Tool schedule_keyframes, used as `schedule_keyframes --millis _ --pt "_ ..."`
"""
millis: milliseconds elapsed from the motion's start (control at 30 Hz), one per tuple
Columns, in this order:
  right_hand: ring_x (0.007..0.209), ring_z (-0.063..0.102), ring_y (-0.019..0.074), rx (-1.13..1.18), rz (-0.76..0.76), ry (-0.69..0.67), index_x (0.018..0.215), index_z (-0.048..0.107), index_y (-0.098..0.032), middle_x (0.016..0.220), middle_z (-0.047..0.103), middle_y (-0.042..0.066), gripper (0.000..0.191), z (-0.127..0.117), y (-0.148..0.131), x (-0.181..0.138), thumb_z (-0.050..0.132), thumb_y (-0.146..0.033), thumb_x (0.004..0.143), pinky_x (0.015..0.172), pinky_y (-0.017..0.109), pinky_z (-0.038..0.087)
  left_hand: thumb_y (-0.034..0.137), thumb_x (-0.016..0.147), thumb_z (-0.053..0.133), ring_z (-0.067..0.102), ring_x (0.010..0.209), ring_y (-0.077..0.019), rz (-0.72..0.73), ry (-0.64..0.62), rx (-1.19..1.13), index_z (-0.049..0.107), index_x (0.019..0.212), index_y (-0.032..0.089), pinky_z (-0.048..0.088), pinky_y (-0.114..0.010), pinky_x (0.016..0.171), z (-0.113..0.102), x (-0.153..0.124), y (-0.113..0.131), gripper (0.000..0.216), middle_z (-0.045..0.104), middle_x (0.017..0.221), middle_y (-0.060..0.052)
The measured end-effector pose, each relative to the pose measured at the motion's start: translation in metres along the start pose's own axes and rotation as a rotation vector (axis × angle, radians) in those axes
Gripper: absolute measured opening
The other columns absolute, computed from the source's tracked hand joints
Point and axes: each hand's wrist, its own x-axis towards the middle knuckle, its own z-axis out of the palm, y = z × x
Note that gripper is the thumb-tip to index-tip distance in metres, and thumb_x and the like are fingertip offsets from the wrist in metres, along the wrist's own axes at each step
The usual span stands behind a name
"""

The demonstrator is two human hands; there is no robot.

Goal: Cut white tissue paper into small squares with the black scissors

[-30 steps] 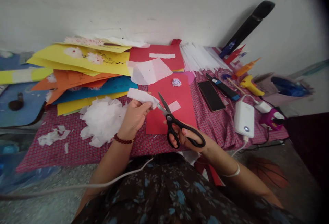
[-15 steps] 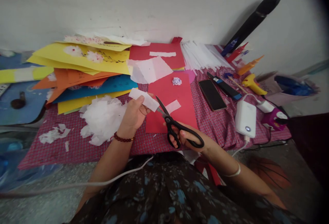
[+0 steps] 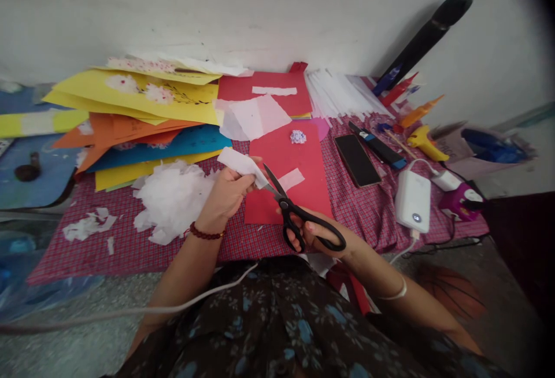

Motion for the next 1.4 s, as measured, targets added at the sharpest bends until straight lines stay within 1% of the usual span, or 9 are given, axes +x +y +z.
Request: schedule_keyframes --millis 167,367,500,633,733,833,933,1067,1400 --pt "0.071 0.062 0.012 0.027 0.029 0.008 0.125 0.06 -0.019 0.089 0.067 0.002 0.061 -0.001 0.001 0.002 0.075 -0.061 0.084 0.065 0.024 0.047 0.017 0.066 0.07 0.059 0.055 -0.0106 -0.094 -0.069 0.029 0.073 0.106 0.014 0.042 -0.023 0.054 -0.001 -0.001 -0.002 0.04 0.071 0.069 0.001" --pt "0.072 0.061 0.0134 0.136 0.093 -0.016 0.122 0.06 -0.019 0.088 0.065 0.003 0.065 -0.001 0.002 0.002 0.075 -0.067 0.081 0.066 0.026 0.045 0.014 0.068 0.068 0.064 0.057 -0.0127 -0.137 -0.103 0.058 0.07 0.116 0.011 0.043 -0.022 0.054 -0.002 -0.001 -0.006 0.049 0.069 0.064 0.002" --pt "0.059 0.052 0.0098 0.135 0.047 0.009 0.117 0.063 -0.02 0.078 0.06 -0.001 0.059 0.005 0.001 0.001 0.074 -0.066 0.083 0.055 0.022 0.041 0.014 0.069 0.068 0.066 0.061 -0.0136 -0.147 -0.113 0.039 0.067 0.125 0.013 0.047 -0.024 0.057 -0.001 -0.002 -0.005 0.056 0.074 0.074 -0.001" --pt "0.046 0.035 0.0059 0.056 0.02 0.073 0.116 0.064 -0.019 0.07 0.054 -0.005 0.057 0.01 -0.001 0.0 0.074 -0.065 0.084 0.042 0.02 0.031 0.014 0.068 0.068 0.062 0.057 -0.0118 -0.13 -0.125 0.052 0.068 0.127 0.014 0.047 -0.023 0.058 0.0 -0.004 0.0 0.059 0.071 0.067 0.001" --pt "0.046 0.035 0.0058 0.004 0.021 0.086 0.117 0.063 -0.019 0.072 0.054 -0.004 0.058 0.01 -0.002 0.001 0.073 -0.066 0.084 0.042 0.02 0.031 0.017 0.067 0.073 0.066 0.067 -0.0153 -0.12 -0.155 0.039 0.072 0.119 0.014 0.05 -0.025 0.061 -0.002 -0.005 0.003 0.052 0.073 0.073 -0.002" --pt "0.049 0.038 0.0071 -0.035 0.02 0.081 0.119 0.062 -0.019 0.072 0.054 -0.004 0.059 0.009 -0.001 0.001 0.071 -0.066 0.085 0.045 0.021 0.032 0.036 0.073 0.078 0.072 0.084 -0.0235 -0.1 -0.168 -0.047 0.075 0.102 0.015 0.056 -0.032 0.071 -0.004 -0.002 0.003 0.036 0.076 0.081 -0.008" --pt "0.054 0.042 0.0088 -0.053 0.017 0.079 0.123 0.061 -0.019 0.074 0.055 -0.003 0.062 0.007 0.002 0.001 0.07 -0.068 0.085 0.05 0.023 0.035 0.051 0.076 0.077 0.073 0.094 -0.0265 -0.046 -0.073 -0.084 0.075 0.084 0.015 0.058 -0.035 0.077 -0.004 0.002 -0.001 0.036 0.077 0.083 -0.01" --pt "0.058 0.044 0.0096 -0.021 0.026 0.066 0.123 0.061 -0.019 0.079 0.056 -0.002 0.063 0.005 0.004 0.002 0.072 -0.067 0.084 0.053 0.023 0.035 0.043 0.075 0.078 0.073 0.094 -0.0244 -0.026 0.068 -0.075 0.072 0.077 0.016 0.057 -0.033 0.079 -0.004 0.006 -0.007 0.027 0.076 0.078 -0.008" --pt "0.066 0.051 0.0106 0.178 0.112 0.024 0.122 0.065 -0.021 0.086 0.059 0.0 0.063 0.002 0.005 0.002 0.077 -0.066 0.08 0.062 0.024 0.038 0.035 0.072 0.081 0.071 0.078 -0.0222 -0.147 0.02 -0.04 0.067 0.069 0.016 0.056 -0.034 0.072 0.001 -0.001 -0.005 0.024 0.069 0.064 -0.003"
